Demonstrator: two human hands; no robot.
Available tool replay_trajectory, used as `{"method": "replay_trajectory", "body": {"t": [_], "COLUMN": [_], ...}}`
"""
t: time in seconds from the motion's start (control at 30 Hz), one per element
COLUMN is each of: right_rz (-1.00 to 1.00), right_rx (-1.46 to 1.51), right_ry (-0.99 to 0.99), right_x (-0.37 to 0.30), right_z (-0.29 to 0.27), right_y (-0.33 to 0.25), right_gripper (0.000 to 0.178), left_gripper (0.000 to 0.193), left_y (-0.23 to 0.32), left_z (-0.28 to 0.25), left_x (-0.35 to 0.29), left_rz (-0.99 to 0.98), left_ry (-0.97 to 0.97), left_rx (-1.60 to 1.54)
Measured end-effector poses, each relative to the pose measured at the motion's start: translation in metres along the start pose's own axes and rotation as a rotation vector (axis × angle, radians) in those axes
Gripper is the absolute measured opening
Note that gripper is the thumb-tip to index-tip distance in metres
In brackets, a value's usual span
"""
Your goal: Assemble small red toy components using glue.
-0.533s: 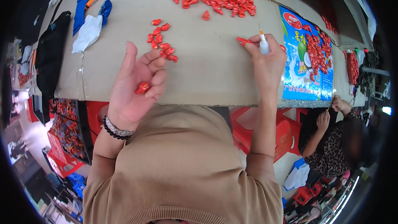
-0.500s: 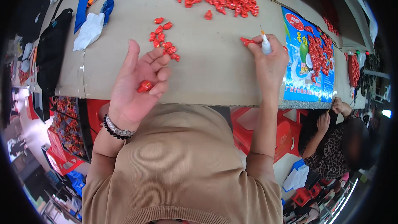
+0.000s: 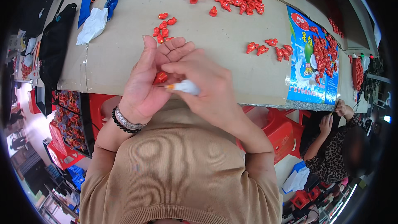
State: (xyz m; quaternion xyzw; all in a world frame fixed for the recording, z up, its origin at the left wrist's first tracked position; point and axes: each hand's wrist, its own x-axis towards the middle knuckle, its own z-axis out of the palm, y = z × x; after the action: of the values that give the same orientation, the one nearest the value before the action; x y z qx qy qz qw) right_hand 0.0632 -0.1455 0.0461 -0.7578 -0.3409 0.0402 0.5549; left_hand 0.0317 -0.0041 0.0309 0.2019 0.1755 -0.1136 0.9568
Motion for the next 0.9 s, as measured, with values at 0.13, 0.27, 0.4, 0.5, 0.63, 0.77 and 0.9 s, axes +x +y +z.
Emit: {"method": "replay_trajectory", "body": {"t": [0.13, 0.27, 0.4, 0.5, 0.63, 0.77, 0.9], "right_rz": [0.039, -0.055, -0.067, -0.046, -0.094, 0.1, 0.227], "right_rx": [-0.026, -0.083, -0.067, -0.171, -0.178, -0.043, 0.228], "right_ry": [-0.055, -0.02, 0.107, 0.163, 0.157, 0.096, 0.147], "right_x": [-0.001, 0.002, 0.005, 0.008, 0.009, 0.008, 0.004], "right_z": [0.012, 0.009, 0.001, -0.008, -0.007, -0.01, -0.014], "right_y": [0.007, 0.012, 0.014, 0.012, 0.012, 0.007, 0.009], "right_gripper": [0.026, 0.026, 0.031, 0.034, 0.031, 0.036, 0.039], "left_gripper": [0.074, 0.077, 0.063, 0.044, 0.021, 0.018, 0.017], "left_y": [0.0, 0.0, -0.001, 0.004, 0.006, 0.005, 0.008], "left_z": [0.001, 0.004, -0.003, -0.012, -0.01, -0.02, -0.03], "left_x": [0.0, -0.003, -0.009, -0.012, -0.013, -0.011, -0.008], "left_rz": [0.039, 0.03, 0.077, 0.127, 0.1, 0.084, -0.016], "left_ry": [-0.02, -0.025, -0.083, -0.079, -0.013, -0.011, -0.083], "left_rx": [0.102, 0.09, 0.206, 0.434, 0.504, 0.394, 0.137]}}
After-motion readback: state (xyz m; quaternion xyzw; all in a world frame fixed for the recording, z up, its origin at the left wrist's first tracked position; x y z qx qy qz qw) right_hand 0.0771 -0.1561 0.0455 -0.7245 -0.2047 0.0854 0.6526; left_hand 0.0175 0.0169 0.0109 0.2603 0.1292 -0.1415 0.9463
